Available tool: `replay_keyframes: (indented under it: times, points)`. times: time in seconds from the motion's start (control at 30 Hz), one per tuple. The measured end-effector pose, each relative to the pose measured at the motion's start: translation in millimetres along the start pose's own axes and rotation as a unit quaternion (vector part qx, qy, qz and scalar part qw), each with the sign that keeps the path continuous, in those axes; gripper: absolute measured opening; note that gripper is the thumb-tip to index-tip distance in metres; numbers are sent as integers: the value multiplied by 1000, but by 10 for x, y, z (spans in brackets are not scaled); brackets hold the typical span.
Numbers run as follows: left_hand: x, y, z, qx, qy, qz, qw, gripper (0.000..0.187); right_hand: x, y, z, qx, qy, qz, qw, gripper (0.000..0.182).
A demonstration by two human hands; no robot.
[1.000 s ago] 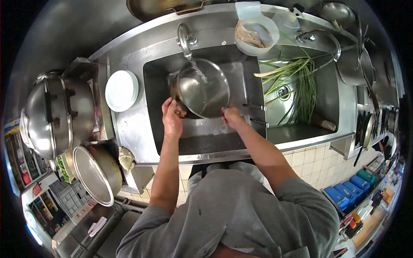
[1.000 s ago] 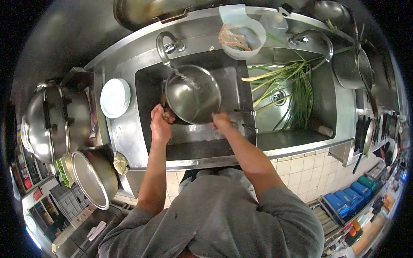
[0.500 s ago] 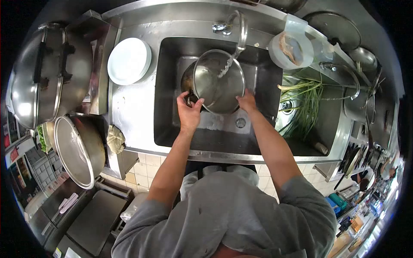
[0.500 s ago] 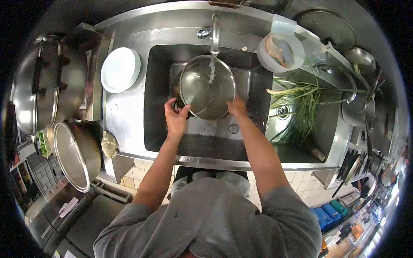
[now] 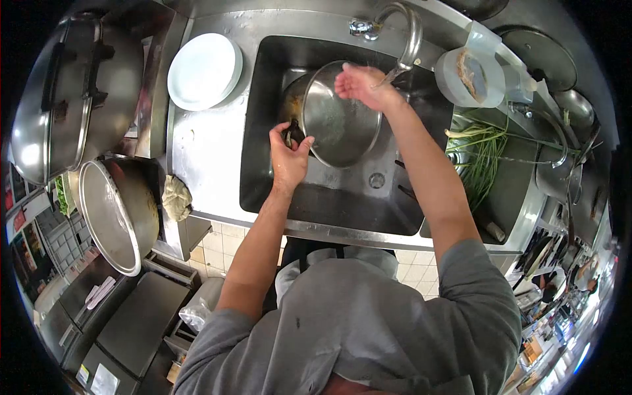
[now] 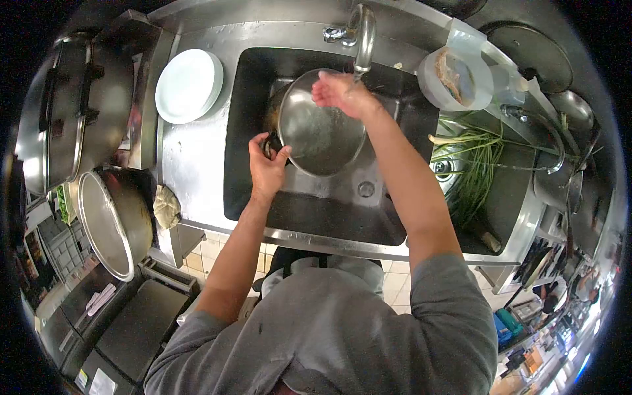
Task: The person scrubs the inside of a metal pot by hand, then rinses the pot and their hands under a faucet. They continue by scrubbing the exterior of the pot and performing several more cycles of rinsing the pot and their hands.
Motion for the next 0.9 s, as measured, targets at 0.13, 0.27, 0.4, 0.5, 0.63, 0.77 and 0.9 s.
replay_keyframes:
  times: [0.13, 0.27, 0.4, 0.5, 0.63, 0.77, 0.9]
  points:
    - [1, 93, 84, 10, -3, -17, 1000, 53, 205, -210, -37, 90, 56, 33, 994, 40]
    - [-39, 108, 17, 24, -31, -26, 999, 55, 630, -439, -642, 60, -567, -357, 740, 59]
    - [18, 120, 126, 37, -21, -26, 999, 54, 831, -280, -936, 28, -526, -363, 769, 56]
    - [23, 125, 250, 42, -34, -18, 998, 53, 922, -195, -1083, 133, -528, -416, 728, 44]
    - [-7, 77, 203, 58, -72, -21, 995, 54, 910, -219, -1042, 179, -466, -439, 747, 35]
    - [-54, 80, 224, 48, -63, -19, 997, 54, 833, -245, -1034, 96, -439, -463, 764, 34]
    - [-80, 27, 51, 14, -9, -22, 1000, 54, 849, -262, -1150, 109, -457, -522, 712, 34]
Point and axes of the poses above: each hand's wrist, its own y-axis towards the middle knuckle, its own x-axis out of the back of the hand, z = x × y, the point moved 5 cm from there along y, towards the middle knuckle, and after that the axes turned 9 degrees about z, right-handed, at the moved point
